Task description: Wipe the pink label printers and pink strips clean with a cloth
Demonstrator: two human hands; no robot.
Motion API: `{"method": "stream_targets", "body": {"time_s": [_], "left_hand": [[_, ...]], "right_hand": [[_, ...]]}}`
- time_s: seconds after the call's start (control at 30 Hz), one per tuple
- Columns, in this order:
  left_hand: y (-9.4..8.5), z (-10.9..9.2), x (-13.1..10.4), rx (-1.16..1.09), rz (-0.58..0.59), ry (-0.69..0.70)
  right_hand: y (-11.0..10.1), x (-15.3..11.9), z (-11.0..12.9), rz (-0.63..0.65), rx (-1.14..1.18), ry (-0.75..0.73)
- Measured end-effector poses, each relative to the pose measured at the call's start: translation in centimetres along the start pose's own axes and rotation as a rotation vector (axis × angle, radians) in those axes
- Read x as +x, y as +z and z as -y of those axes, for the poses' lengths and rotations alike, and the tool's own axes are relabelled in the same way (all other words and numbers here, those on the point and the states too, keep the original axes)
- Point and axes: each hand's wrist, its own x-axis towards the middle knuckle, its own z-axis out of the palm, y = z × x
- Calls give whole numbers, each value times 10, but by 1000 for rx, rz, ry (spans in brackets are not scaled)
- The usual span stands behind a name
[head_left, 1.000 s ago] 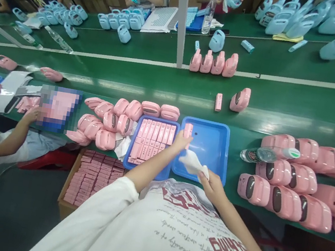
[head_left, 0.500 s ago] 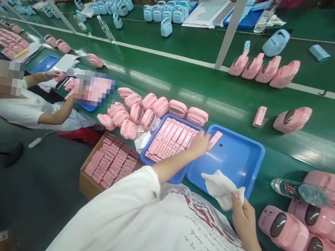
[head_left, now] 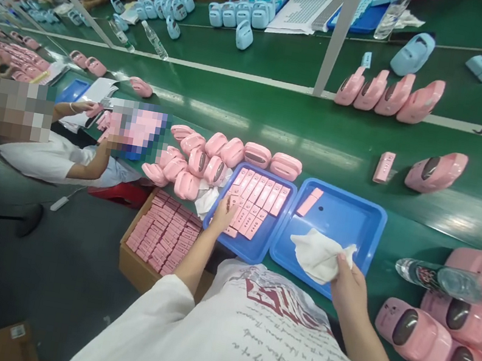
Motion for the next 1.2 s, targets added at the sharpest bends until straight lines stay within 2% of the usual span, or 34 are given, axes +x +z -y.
{"method": "stream_targets", "body": {"time_s": [0.13, 0.2, 0.27, 0.37, 0.47, 0.57, 0.7, 0.8, 0.9, 0.97, 1.1, 1.2], "left_hand": [[0, -47, -32, -358, 229, 93], [2, -70, -49, -762, 479, 59], [5, -89, -64, -1020, 678, 27], [10, -106, -76, -1092, 881, 26], [16, -111, -78, -1102, 997, 8], [20, -113, -77, -1147, 1054, -41], [22, -116, -78, -1175, 1152, -140], [22, -122, -81, -1123, 1112, -145], [22, -130, -85, -1040, 1076, -93], [23, -135, -87, -1013, 1069, -93], [27, -146, -88, -1008, 1012, -159], [25, -154, -85, -1065, 920, -260]], "right_hand": [[15, -2, 22, -55, 162, 110], [19, -4, 32, -65, 214, 101], [22, -6, 42, -58, 253, 75], [24, -10, 58, -33, 286, -4], [28, -14, 75, -67, 300, -110], [34, -19, 89, -52, 262, -219], [41, -23, 94, 90, 156, -304], [46, -27, 93, 202, 28, -367], [52, -31, 96, 278, -120, -503], [56, -31, 102, 307, -257, -672], [63, -28, 109, 394, -582, -1193], [62, -30, 106, 572, -743, -1453]]}}
